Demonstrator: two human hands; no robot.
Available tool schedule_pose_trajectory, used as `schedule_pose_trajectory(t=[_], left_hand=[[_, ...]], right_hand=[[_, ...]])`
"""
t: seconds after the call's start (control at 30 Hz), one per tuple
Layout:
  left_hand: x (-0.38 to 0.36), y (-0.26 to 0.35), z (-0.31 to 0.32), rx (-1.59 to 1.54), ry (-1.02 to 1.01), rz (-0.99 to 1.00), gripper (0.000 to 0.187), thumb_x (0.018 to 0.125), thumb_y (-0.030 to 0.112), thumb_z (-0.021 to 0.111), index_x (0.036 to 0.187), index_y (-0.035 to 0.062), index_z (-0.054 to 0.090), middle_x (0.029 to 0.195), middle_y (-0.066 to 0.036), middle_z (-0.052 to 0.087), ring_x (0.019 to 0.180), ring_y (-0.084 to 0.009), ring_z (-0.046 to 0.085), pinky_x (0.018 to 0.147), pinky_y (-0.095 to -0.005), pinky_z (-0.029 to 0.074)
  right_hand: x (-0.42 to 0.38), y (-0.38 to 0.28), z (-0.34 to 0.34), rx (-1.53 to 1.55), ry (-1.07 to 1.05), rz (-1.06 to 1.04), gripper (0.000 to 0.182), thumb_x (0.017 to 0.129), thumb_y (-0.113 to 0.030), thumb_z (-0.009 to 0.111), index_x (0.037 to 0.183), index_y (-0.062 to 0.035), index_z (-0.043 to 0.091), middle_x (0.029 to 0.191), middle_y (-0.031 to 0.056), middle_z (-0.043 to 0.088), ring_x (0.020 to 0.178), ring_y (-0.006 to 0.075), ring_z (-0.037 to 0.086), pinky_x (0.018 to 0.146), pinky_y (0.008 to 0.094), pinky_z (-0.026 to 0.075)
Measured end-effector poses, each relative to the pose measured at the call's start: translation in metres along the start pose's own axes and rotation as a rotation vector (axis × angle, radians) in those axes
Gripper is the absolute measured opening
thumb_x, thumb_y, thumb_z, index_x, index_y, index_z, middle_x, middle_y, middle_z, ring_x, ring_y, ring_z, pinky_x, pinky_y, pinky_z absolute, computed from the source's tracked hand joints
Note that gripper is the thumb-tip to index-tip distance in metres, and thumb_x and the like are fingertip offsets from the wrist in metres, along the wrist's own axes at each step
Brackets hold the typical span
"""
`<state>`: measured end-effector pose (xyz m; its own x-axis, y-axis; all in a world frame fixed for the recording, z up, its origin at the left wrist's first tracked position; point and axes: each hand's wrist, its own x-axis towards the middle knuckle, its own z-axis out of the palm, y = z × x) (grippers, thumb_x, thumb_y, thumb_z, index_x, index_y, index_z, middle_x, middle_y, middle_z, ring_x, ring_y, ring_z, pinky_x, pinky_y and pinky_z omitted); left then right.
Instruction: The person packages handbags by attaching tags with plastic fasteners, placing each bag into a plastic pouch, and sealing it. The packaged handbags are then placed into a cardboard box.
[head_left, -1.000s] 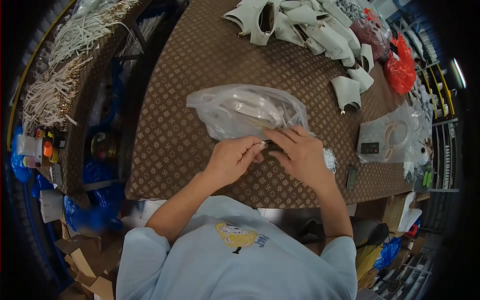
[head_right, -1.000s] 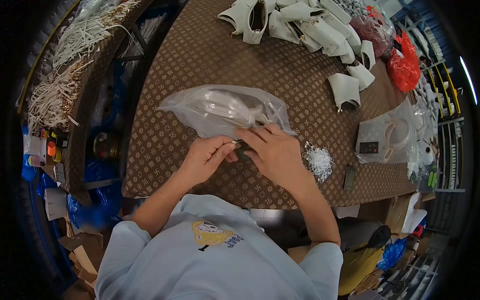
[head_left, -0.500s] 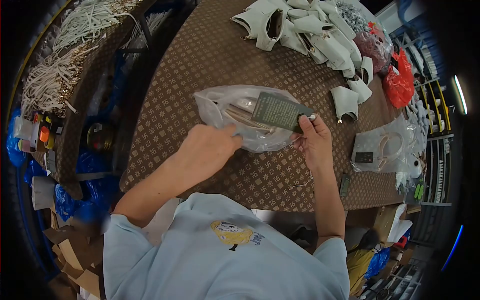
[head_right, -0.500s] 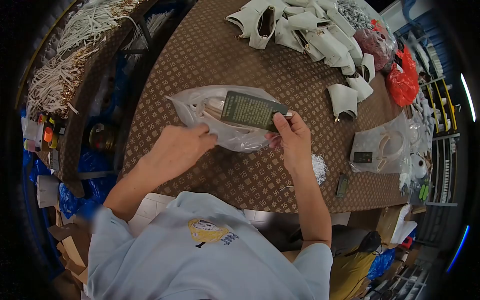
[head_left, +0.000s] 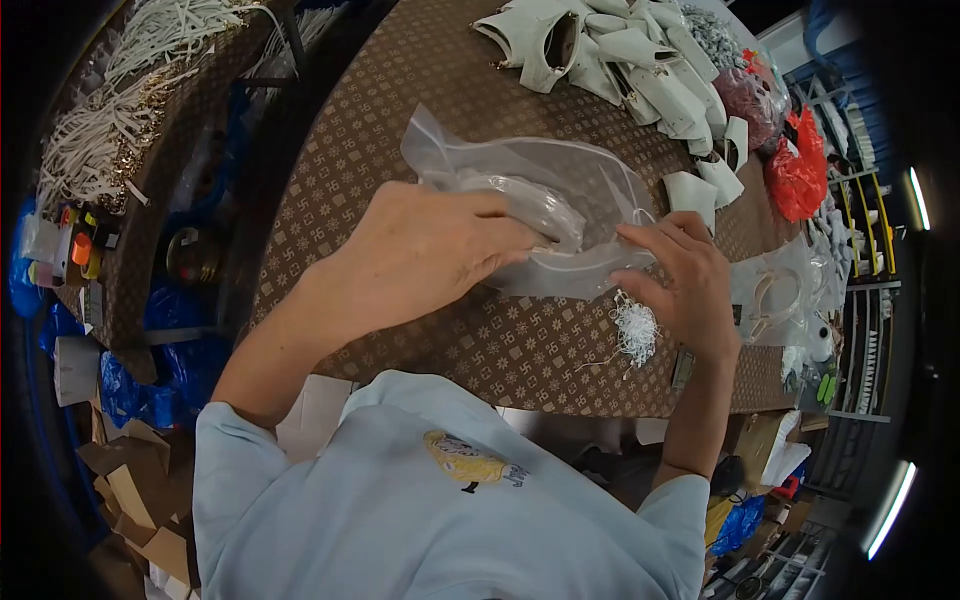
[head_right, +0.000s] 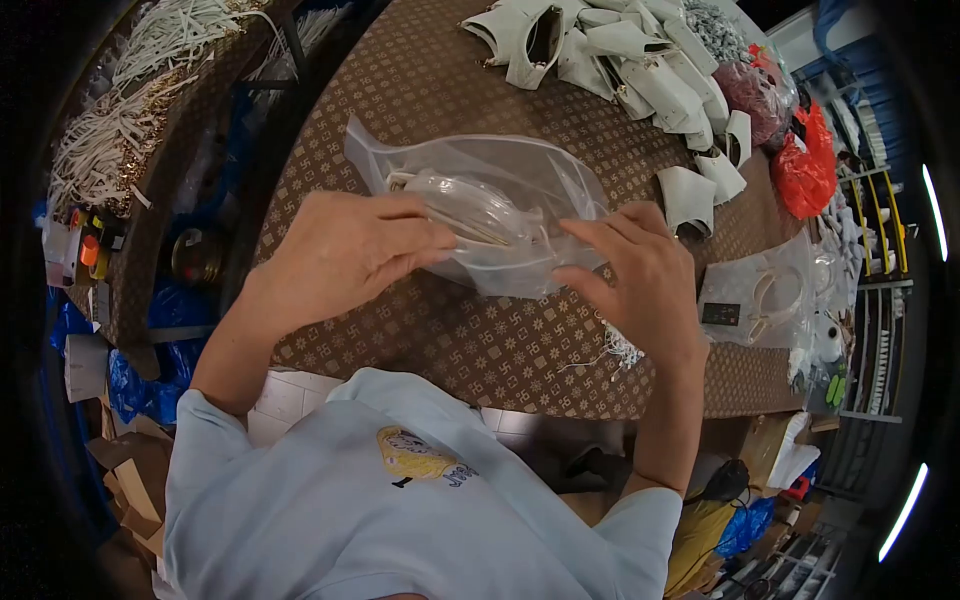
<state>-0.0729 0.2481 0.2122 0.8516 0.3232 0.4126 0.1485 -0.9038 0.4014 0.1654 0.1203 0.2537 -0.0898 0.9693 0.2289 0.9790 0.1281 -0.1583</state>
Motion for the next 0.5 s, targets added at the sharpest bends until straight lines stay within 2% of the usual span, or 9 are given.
schedule_pose_trajectory(t=[0.03, 0.1, 0.17, 0.23, 0.3, 0.33, 0.37, 0.43, 0.5], left_hand=[[0.003, -0.001, -0.006, -0.004, -0.010, -0.020, 0.025, 0.076, 0.020, 0.065, 0.101, 0.0160, 0.063, 0.092, -0.002, 0.063, 0.069, -0.0217, 0.062, 0.056, -0.0315, 0.049], [0.011, -0.008, -0.016, 0.161, 0.131, -0.015, 0.019, 0.077, 0.020, 0.065, 0.094, 0.0123, 0.065, 0.088, -0.004, 0.062, 0.085, -0.0217, 0.061, 0.074, -0.0358, 0.047], [0.026, -0.047, -0.012, 0.386, 0.405, 0.172, 0.013, 0.080, 0.019, 0.063, 0.087, 0.0091, 0.066, 0.085, -0.004, 0.061, 0.091, -0.0215, 0.056, 0.088, -0.0383, 0.040], [0.025, -0.050, -0.017, 0.400, 0.344, 0.069, 0.013, 0.080, 0.019, 0.063, 0.087, 0.0090, 0.066, 0.085, -0.004, 0.061, 0.091, -0.0214, 0.056, 0.088, -0.0383, 0.040], [0.044, -0.060, -0.015, 0.410, 0.275, -0.018, 0.013, 0.081, 0.019, 0.062, 0.088, 0.0089, 0.066, 0.085, -0.004, 0.061, 0.090, -0.0212, 0.056, 0.089, -0.0382, 0.040], [0.042, -0.065, -0.019, 0.412, 0.248, -0.047, 0.012, 0.081, 0.019, 0.062, 0.088, 0.0089, 0.066, 0.085, -0.004, 0.060, 0.089, -0.0211, 0.055, 0.089, -0.0382, 0.039], [0.043, -0.068, -0.021, 0.410, 0.225, -0.069, 0.012, 0.081, 0.018, 0.062, 0.088, 0.0088, 0.067, 0.085, -0.004, 0.060, 0.089, -0.0210, 0.055, 0.089, -0.0382, 0.039], [0.038, -0.070, -0.026, 0.402, 0.192, -0.083, 0.012, 0.082, 0.018, 0.062, 0.088, 0.0087, 0.067, 0.085, -0.004, 0.060, 0.088, -0.0208, 0.055, 0.090, -0.0381, 0.039], [0.027, -0.076, -0.034, 0.376, 0.170, -0.065, 0.012, 0.082, 0.018, 0.061, 0.088, 0.0085, 0.067, 0.085, -0.004, 0.060, 0.087, -0.0206, 0.055, 0.090, -0.0381, 0.038]], right_hand=[[-0.003, 0.004, -0.001, 0.017, -0.015, -0.004, 0.023, 0.071, -0.019, 0.071, 0.090, -0.0080, 0.065, 0.082, 0.0066, 0.064, 0.084, 0.0244, 0.058, 0.068, 0.0325, 0.046], [-0.006, 0.016, -0.002, -0.063, 0.004, 0.030, 0.019, 0.071, -0.012, 0.071, 0.088, -0.0068, 0.065, 0.090, 0.0076, 0.063, 0.094, 0.0245, 0.054, 0.077, 0.0321, 0.044], [-0.011, 0.021, -0.002, -0.008, 0.037, -0.003, 0.019, 0.071, -0.008, 0.070, 0.089, -0.0057, 0.064, 0.094, 0.0080, 0.063, 0.096, 0.0231, 0.054, 0.080, 0.0319, 0.044], [-0.014, 0.022, 0.007, 0.041, 0.078, -0.038, 0.019, 0.072, -0.004, 0.069, 0.090, -0.0046, 0.063, 0.099, 0.0084, 0.062, 0.097, 0.0216, 0.053, 0.084, 0.0317, 0.043], [-0.017, 0.025, 0.023, 0.562, 0.305, 0.316, 0.023, 0.074, -0.001, 0.067, 0.097, -0.0022, 0.061, 0.107, 0.0091, 0.060, 0.101, 0.0164, 0.052, 0.087, 0.0291, 0.041], [-0.021, 0.029, 0.031, 0.599, 0.361, 0.407, 0.025, 0.079, -0.003, 0.066, 0.102, 0.0012, 0.058, 0.105, 0.0073, 0.060, 0.097, 0.0120, 0.052, 0.085, 0.0249, 0.042], [-0.027, 0.039, 0.036, 0.600, 0.363, 0.401, 0.025, 0.079, -0.003, 0.066, 0.102, 0.0012, 0.058, 0.105, 0.0073, 0.060, 0.097, 0.0120, 0.052, 0.085, 0.0249, 0.042], [-0.039, 0.062, 0.041, 0.775, 0.257, 0.577, 0.022, 0.082, -0.006, 0.066, 0.102, 0.0012, 0.060, 0.097, 0.0024, 0.062, 0.085, 0.0071, 0.054, 0.077, 0.0211, 0.043], [-0.040, 0.067, 0.038, 0.729, 0.242, 0.588, 0.021, 0.082, -0.008, 0.066, 0.101, 0.0009, 0.061, 0.092, 0.0003, 0.062, 0.081, 0.0055, 0.053, 0.074, 0.0198, 0.042]])
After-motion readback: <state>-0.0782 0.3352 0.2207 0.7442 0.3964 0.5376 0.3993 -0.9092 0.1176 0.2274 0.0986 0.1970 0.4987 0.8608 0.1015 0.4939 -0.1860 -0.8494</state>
